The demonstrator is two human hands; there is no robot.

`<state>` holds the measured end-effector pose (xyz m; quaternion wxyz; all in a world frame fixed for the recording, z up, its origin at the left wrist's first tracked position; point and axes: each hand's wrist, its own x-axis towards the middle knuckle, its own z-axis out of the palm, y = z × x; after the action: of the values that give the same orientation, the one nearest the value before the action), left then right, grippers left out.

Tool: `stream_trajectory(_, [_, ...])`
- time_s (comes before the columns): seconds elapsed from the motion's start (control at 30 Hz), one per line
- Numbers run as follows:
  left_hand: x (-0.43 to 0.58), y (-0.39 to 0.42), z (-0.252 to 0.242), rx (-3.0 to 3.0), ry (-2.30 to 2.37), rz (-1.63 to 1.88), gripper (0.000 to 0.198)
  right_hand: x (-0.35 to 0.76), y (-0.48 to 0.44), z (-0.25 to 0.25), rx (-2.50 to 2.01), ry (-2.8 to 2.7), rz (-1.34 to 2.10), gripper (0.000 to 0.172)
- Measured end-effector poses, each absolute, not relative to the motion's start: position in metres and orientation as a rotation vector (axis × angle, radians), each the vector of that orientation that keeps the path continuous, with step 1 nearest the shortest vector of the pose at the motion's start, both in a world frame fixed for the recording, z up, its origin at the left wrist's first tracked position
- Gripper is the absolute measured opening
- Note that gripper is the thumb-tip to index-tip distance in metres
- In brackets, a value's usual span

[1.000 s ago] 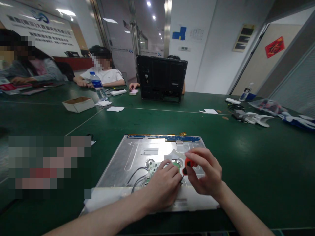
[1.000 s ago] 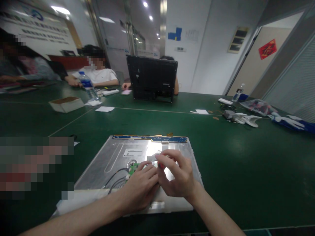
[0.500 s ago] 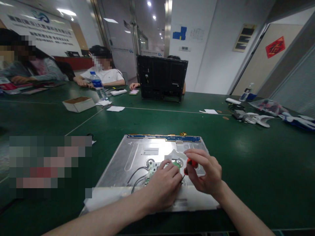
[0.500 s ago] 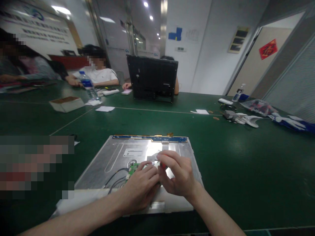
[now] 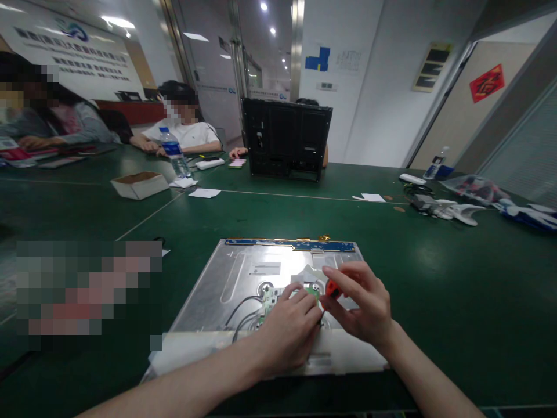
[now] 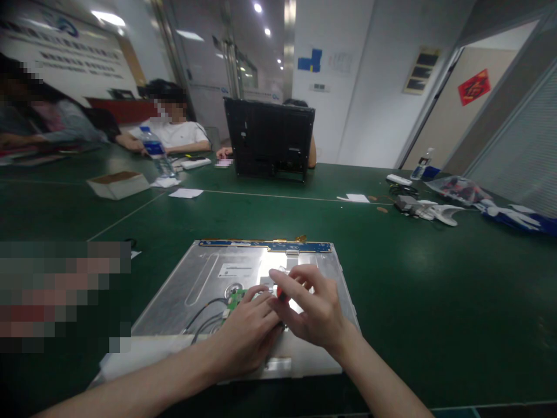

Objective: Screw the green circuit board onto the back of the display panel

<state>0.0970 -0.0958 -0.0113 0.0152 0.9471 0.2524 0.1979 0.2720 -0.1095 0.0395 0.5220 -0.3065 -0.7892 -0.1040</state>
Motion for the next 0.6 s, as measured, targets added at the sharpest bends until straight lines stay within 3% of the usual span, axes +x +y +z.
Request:
stream_trajectory(0.17, [0.0973,-0.0950,-0.0147,2.974,0.780,0.628,0.013,0.2716,-0.1114,0.0411,-0.734,-1.891,-0.224,0.048])
stream_trajectory(0.4, [0.0968,-0.0947,-0.0181,2.985,0.784,0.690,0.012,0.2724,-0.1091,0.0380,-0.702,-1.910,-0.205,0.034])
stream_trajectory(0.6, [0.0970,-0.0959,-0.0124,2.970,0.794,0.675,0.015,0.2722,-0.1101,0.0384,-0.736,-1.882,-0.210,0.035])
